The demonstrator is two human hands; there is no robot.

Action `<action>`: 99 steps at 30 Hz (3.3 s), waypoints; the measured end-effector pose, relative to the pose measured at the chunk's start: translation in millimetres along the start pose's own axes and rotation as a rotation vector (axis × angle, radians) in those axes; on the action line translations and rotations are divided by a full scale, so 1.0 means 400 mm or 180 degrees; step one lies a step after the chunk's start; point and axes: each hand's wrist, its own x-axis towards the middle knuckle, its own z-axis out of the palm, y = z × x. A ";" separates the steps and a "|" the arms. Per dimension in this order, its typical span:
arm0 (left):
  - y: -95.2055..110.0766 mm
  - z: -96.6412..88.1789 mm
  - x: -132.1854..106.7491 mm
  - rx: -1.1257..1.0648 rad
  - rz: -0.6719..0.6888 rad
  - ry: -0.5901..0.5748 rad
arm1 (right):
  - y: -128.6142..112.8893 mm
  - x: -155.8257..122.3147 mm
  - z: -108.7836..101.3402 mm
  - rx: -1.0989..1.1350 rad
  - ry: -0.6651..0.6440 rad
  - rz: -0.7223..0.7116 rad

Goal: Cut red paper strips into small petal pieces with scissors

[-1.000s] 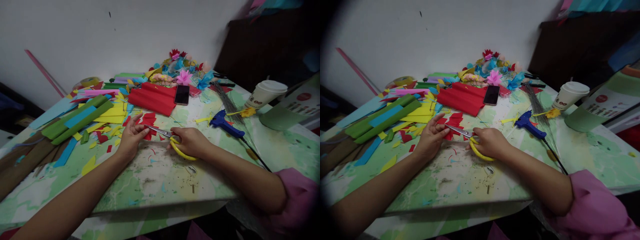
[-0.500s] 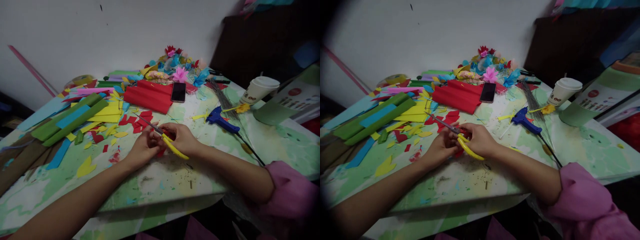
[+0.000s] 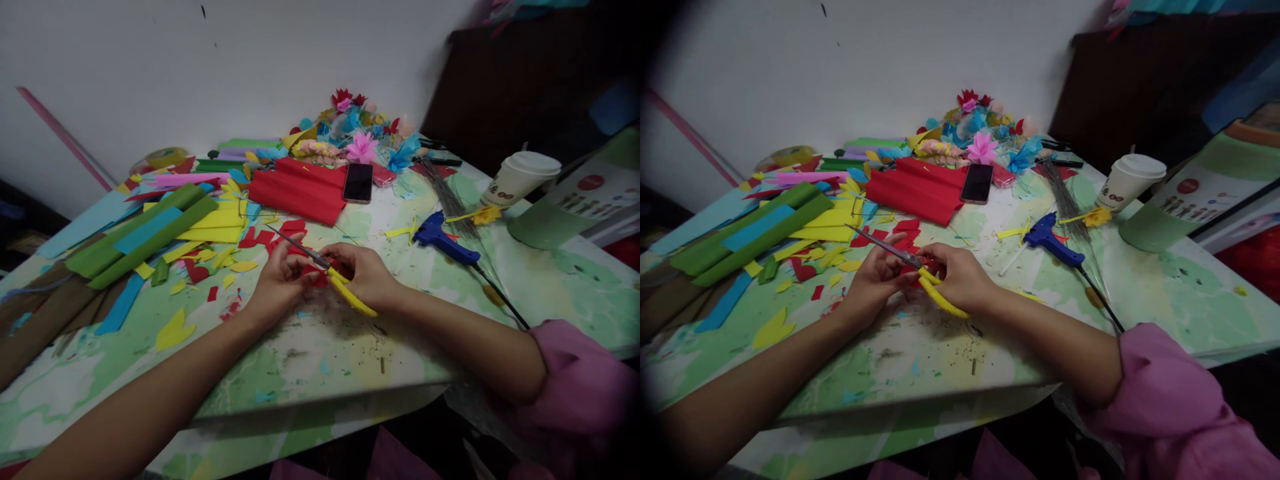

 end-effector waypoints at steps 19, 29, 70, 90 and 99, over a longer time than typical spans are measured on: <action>0.006 -0.040 0.031 0.0070 0.0021 0.0458 | -0.005 0.003 -0.120 -0.3060 0.0212 0.0048; 0.006 -0.047 0.033 0.0041 0.0179 0.0553 | -0.006 -0.006 -0.105 -0.3027 -0.0316 -0.0151; 0.015 -0.055 0.038 0.0177 0.0379 0.0917 | 0.012 -0.011 -0.087 -0.2989 -0.0160 -0.0043; 0.009 -0.064 0.043 0.0100 0.0422 0.0718 | 0.003 -0.014 -0.082 -0.2993 -0.0195 -0.0068; 0.008 -0.071 0.047 0.0154 0.0514 0.0802 | 0.003 -0.013 -0.083 -0.3002 -0.0157 -0.0058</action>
